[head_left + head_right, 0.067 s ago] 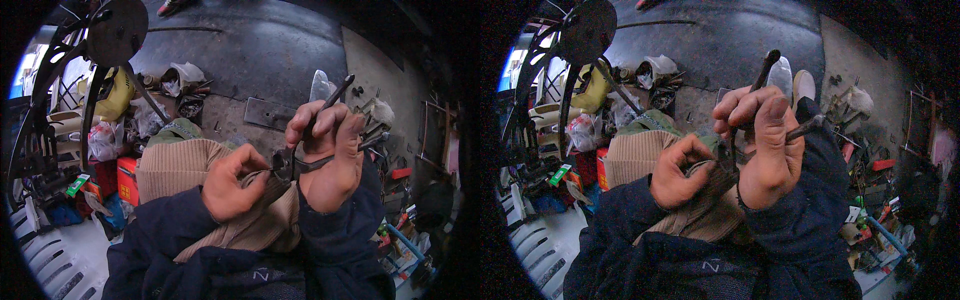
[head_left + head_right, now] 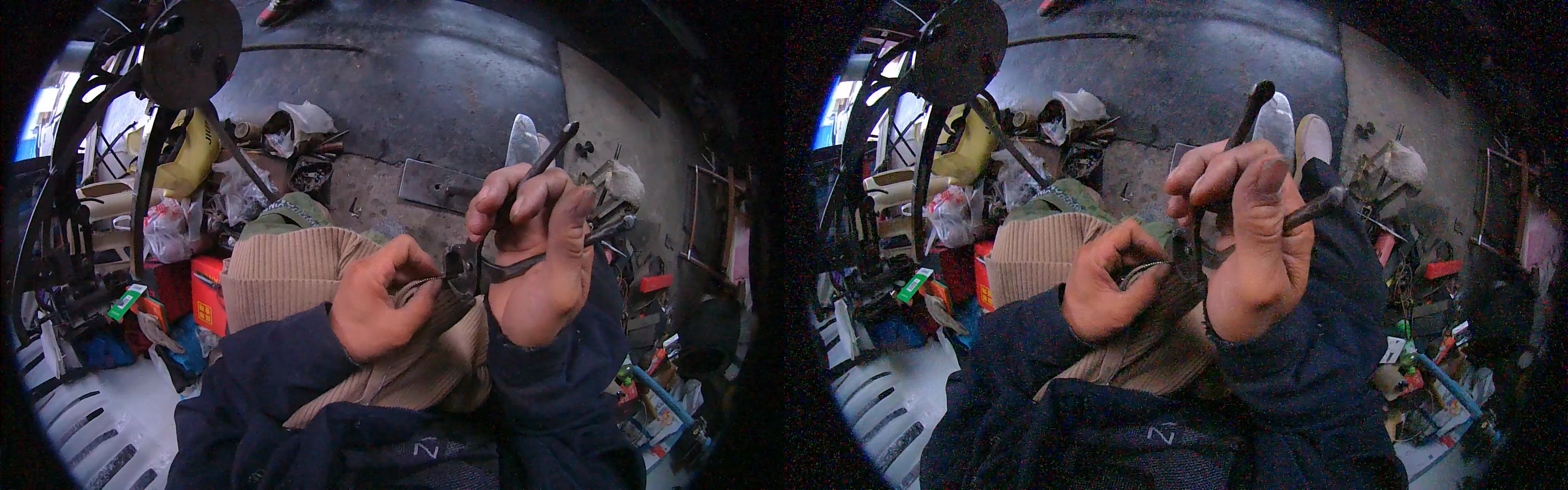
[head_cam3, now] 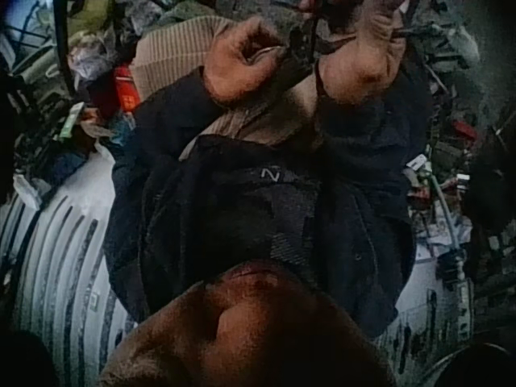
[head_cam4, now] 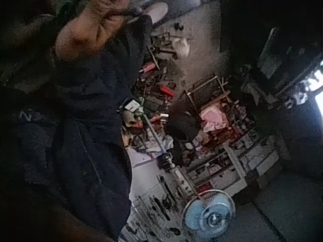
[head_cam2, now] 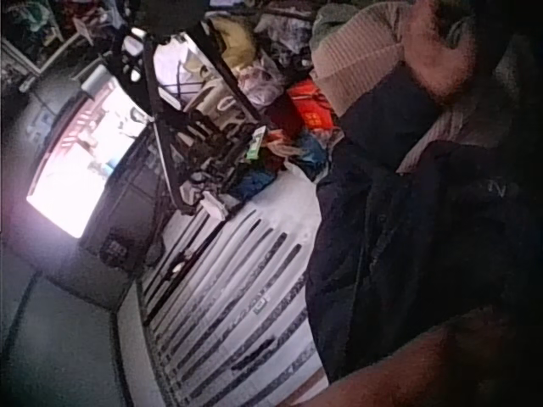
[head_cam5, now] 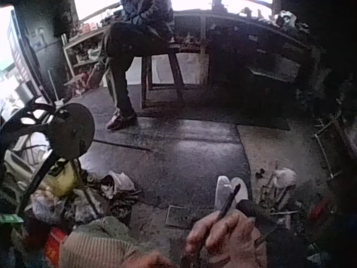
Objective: The person repairs a corduroy garment by hand-sewing a zipper and then using pliers to crimp metal zipper teeth. They manipulate the fabric and zipper with both hands, then use pliers to secure the zipper teeth along the edge.
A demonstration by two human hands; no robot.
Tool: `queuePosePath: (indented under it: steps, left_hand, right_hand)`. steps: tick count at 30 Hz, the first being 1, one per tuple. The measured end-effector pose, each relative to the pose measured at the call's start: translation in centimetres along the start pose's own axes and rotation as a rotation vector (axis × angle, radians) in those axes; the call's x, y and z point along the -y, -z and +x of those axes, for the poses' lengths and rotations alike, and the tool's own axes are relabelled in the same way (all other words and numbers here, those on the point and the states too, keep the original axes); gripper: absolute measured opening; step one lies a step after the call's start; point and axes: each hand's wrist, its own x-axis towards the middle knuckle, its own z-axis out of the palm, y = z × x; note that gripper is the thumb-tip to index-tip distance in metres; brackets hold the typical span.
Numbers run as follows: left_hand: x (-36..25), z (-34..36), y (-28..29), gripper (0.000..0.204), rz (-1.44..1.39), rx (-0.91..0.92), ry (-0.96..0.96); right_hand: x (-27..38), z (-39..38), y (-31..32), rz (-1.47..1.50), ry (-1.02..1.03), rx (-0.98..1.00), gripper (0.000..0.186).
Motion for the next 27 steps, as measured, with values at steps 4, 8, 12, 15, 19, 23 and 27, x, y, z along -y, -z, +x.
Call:
queuePosePath:
  steps: [4,8,12,15,19,23,27]
  left_hand:
    - [-0.22,-0.18,0.06,0.014,-0.007,0.019,0.039]
    - [-0.30,-0.07,-0.04,0.014,0.042,0.008,0.000]
    - [-0.41,-0.09,-0.10,0.014,0.066,0.001,0.001]
    - [-0.51,-0.04,-0.11,0.014,0.077,0.001,-0.012]
    - [-0.68,-0.09,-0.14,0.013,0.094,0.002,-0.001]
    - [-0.64,-0.07,-0.12,0.013,0.098,0.003,0.005]
    - [-0.36,-0.07,-0.28,0.012,0.096,-0.003,-0.017]
  right_hand:
    - [-0.31,0.06,-0.03,-0.005,0.007,-0.017,0.048]
    - [-0.36,0.02,-0.01,-0.023,-0.004,-0.034,0.049]
    - [-0.06,0.01,0.16,-0.050,-0.037,0.003,0.046]
    - [0.17,0.05,0.37,-0.078,-0.058,0.057,0.043]
    - [0.06,0.03,0.46,-0.090,-0.054,0.051,0.043]
    - [-0.40,0.05,0.25,-0.043,-0.021,-0.012,0.046]
    - [-0.31,-0.03,0.19,-0.096,-0.037,-0.019,0.044]
